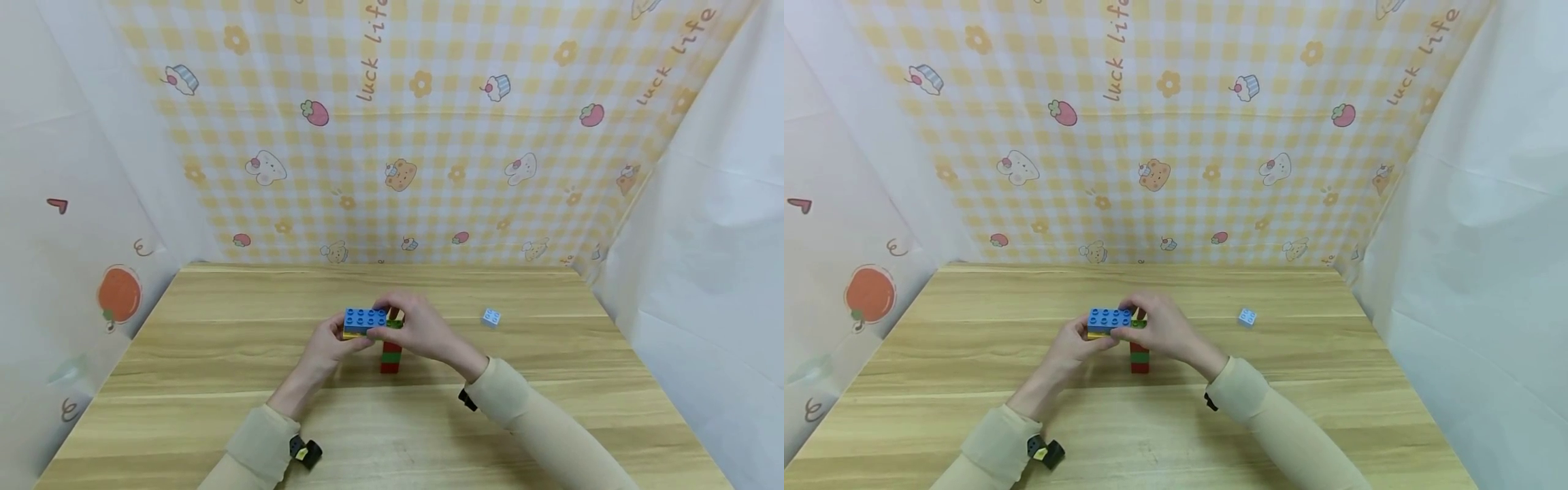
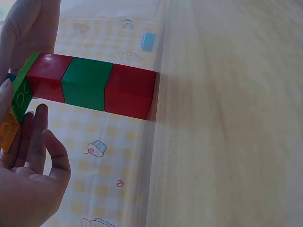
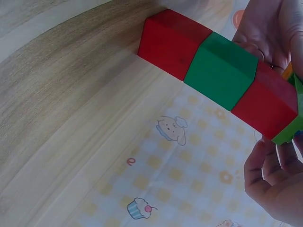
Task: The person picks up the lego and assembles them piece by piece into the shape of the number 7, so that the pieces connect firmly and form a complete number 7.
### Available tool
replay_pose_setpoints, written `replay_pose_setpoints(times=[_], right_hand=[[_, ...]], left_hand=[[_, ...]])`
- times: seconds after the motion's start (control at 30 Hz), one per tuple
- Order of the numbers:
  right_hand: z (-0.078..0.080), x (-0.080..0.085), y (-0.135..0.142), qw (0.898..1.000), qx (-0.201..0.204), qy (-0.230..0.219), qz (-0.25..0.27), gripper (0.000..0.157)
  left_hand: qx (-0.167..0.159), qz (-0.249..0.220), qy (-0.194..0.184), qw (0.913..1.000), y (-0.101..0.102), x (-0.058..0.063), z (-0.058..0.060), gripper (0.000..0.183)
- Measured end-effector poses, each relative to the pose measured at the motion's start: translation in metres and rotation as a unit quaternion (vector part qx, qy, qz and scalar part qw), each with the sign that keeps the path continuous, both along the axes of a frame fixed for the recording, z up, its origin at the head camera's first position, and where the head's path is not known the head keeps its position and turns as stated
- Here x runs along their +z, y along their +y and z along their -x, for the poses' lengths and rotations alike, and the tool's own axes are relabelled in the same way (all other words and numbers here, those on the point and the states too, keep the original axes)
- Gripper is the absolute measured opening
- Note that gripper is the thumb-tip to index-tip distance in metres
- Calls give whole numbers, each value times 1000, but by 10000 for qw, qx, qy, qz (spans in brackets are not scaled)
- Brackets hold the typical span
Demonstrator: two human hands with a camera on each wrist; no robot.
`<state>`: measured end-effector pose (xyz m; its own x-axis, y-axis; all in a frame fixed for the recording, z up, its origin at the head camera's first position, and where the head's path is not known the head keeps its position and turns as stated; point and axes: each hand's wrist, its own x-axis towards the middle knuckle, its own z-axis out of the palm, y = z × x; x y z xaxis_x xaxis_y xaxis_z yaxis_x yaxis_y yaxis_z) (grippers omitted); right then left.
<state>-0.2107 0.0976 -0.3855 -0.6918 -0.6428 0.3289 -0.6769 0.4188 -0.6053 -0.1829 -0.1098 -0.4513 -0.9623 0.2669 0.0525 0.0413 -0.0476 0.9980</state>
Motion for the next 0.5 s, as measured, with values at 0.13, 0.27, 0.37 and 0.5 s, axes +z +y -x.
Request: replay_pose_setpoints(times=[0.13, 0.27, 0.37, 0.5], right_hand=[[-1, 0, -1, 10000, -3, -29, -23, 29], [-1, 0, -2, 10000, -29, -63, 4, 29], [-1, -1, -1, 9999, -60, -103, -16, 30], [-2, -1, 1, 9999, 14, -48, -92, 36]], left_hand=[[51, 27, 6, 10000, 0, 0, 0, 45], [74, 72, 20, 9999, -1, 2, 0, 43], [51, 107, 4, 9999, -1, 2, -1, 43], [33, 143, -30, 9999, 0, 1, -1, 46]])
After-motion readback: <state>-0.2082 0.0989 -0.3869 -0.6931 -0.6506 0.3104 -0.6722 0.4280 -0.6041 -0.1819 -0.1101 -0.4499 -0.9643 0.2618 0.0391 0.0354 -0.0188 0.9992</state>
